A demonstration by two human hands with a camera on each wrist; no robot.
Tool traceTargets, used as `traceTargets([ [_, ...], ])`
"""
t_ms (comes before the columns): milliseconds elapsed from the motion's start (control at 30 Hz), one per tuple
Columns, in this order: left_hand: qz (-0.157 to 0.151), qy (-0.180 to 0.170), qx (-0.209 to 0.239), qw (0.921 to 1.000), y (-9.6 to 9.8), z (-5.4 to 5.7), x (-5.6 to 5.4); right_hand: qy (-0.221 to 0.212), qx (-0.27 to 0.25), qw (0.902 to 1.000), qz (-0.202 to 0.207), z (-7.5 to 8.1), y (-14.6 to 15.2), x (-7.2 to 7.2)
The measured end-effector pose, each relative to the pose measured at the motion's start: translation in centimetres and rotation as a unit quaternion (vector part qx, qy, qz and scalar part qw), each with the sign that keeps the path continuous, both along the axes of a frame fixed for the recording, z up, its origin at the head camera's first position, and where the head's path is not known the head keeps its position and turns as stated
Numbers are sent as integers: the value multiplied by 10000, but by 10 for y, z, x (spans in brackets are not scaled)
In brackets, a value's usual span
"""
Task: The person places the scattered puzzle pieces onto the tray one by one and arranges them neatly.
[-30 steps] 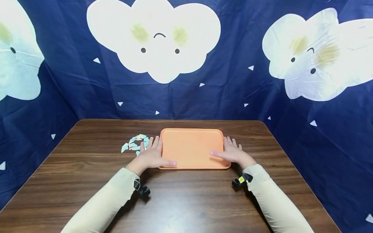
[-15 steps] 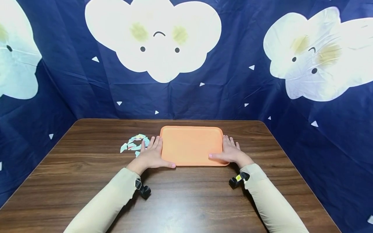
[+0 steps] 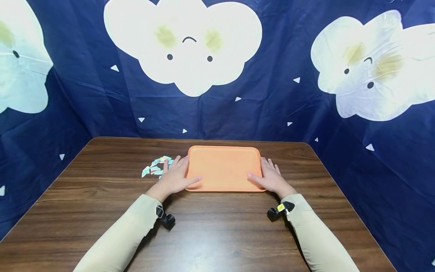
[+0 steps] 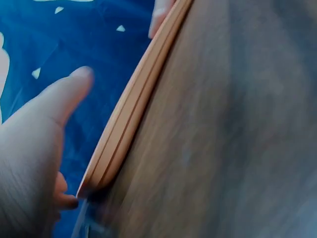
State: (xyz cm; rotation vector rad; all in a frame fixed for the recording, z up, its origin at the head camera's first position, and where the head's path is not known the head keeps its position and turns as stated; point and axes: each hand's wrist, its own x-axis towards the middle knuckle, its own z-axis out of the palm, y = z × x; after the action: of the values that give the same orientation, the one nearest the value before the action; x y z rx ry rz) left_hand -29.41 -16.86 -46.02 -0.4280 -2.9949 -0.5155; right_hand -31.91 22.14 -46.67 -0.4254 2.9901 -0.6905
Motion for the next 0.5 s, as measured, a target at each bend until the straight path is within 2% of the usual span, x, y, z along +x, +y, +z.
traceTargets([
  [133, 172, 870, 289, 9956, -12, 3, -6, 139, -42, 9999, 46, -3, 3, 1],
  [200, 196, 1141, 358, 9926, -19, 6, -8, 156, -67, 9998, 36, -3, 3, 0],
  [333, 333, 1200, 360, 9916, -35, 8, -12, 113, -35, 9999, 23, -3, 2, 0],
  [500, 669, 1058, 243, 9918, -57, 2, -19, 94, -22, 10000, 8, -2, 1, 3],
])
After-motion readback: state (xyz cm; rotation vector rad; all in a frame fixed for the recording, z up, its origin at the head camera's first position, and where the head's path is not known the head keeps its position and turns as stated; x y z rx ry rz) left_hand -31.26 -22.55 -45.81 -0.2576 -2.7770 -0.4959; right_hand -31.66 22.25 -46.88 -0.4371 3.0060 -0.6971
